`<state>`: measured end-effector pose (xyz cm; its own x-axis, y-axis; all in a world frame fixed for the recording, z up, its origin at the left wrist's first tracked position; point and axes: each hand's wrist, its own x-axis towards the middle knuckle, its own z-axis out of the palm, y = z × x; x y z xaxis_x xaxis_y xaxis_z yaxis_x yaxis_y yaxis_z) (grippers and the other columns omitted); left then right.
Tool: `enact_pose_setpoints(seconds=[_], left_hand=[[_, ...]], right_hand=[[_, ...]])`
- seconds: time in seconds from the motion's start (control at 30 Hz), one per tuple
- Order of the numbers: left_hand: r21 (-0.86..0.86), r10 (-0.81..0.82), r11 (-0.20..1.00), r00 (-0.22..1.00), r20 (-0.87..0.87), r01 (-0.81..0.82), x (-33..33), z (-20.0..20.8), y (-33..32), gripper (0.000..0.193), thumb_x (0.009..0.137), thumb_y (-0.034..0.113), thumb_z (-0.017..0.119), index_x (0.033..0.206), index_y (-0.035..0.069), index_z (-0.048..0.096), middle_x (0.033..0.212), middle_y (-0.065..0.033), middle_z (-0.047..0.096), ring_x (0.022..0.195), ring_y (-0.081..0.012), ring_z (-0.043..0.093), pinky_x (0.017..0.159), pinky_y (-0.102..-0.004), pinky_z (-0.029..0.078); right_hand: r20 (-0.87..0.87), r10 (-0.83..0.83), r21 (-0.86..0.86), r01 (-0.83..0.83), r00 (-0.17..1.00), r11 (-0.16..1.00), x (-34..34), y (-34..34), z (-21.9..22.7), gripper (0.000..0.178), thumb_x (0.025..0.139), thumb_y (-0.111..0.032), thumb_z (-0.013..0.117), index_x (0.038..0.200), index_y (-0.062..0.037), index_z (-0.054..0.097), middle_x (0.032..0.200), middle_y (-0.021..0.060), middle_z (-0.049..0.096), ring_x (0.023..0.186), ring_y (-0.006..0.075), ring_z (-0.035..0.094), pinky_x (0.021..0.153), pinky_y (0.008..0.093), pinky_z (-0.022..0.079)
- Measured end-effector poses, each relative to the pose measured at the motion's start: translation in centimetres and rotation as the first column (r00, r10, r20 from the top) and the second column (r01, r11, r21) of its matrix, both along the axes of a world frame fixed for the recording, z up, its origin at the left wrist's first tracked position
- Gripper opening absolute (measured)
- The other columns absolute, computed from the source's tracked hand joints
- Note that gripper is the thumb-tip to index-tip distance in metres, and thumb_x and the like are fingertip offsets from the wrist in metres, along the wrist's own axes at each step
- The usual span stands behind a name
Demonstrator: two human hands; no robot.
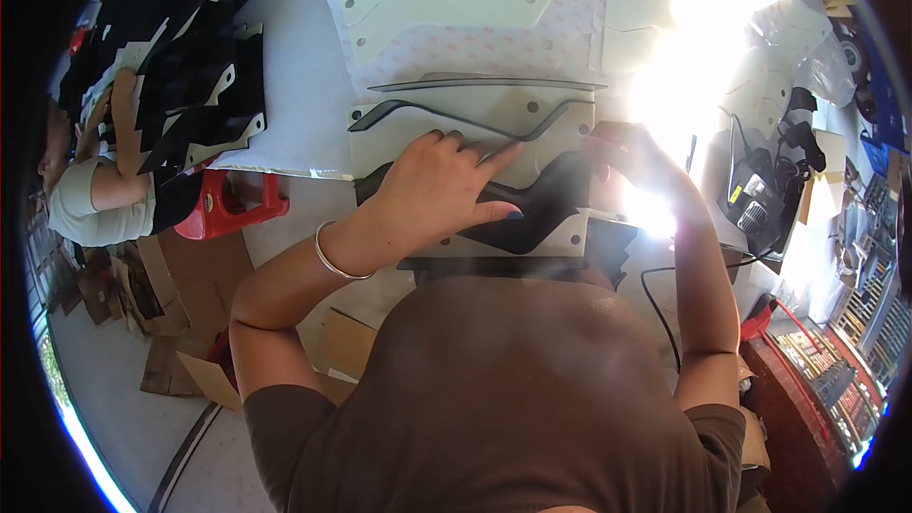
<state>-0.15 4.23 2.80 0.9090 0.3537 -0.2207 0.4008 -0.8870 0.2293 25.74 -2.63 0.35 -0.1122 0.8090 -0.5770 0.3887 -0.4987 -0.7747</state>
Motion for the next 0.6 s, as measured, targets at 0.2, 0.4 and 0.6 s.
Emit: enact_pose_setpoints(seconds=[0.2, 0.4, 0.6], left_hand=[[0.015, 0.005, 1.0, 1.0, 0.003, -0.005, 0.9, 0.0, -0.2, 0.072, 0.082, 0.054, 0.057, 0.139, 0.013, 0.042, 0.072, -0.0077, 0.058, 0.074, -0.0237, 0.056, 0.074, -0.0351, 0.044], [-0.048, 0.046, 0.998, 0.992, 0.121, -0.041, 0.8, -0.6, -0.4, 0.073, 0.084, 0.053, 0.055, 0.143, 0.014, 0.037, 0.076, -0.0098, 0.06, 0.076, -0.0265, 0.058, 0.078, -0.0378, 0.045], [-0.028, 0.099, 0.994, 0.982, -0.16, -0.104, 3.3, 1.0, -1.4, 0.07, 0.087, 0.055, 0.049, 0.144, 0.017, 0.035, 0.079, -0.0132, 0.062, 0.075, -0.0303, 0.06, 0.082, -0.0409, 0.045]], right_hand=[[-0.09, -0.133, 0.141, 0.144, 0.987, 0.979, 0.0, -1.0, -0.5, 0.021, 0.092, -0.018, 0.052, 0.102, -0.0037, 0.064, 0.074, 0.0064, 0.062, 0.069, 0.0155, 0.059, 0.069, 0.0289, 0.046], [0.523, 0.062, 0.497, -0.364, 0.85, 0.788, -0.5, -0.7, -0.3, 0.039, 0.083, 0.0, 0.052, 0.118, -0.0151, 0.06, 0.081, 0.0073, 0.061, 0.076, 0.0245, 0.059, 0.076, 0.0322, 0.041], [0.686, 0.171, 0.443, -0.592, 0.707, 0.674, -0.4, -0.4, -0.1, 0.05, 0.078, 0.003, 0.051, 0.122, -0.0198, 0.058, 0.076, 0.0049, 0.057, 0.074, 0.0219, 0.057, 0.077, 0.0334, 0.039]])
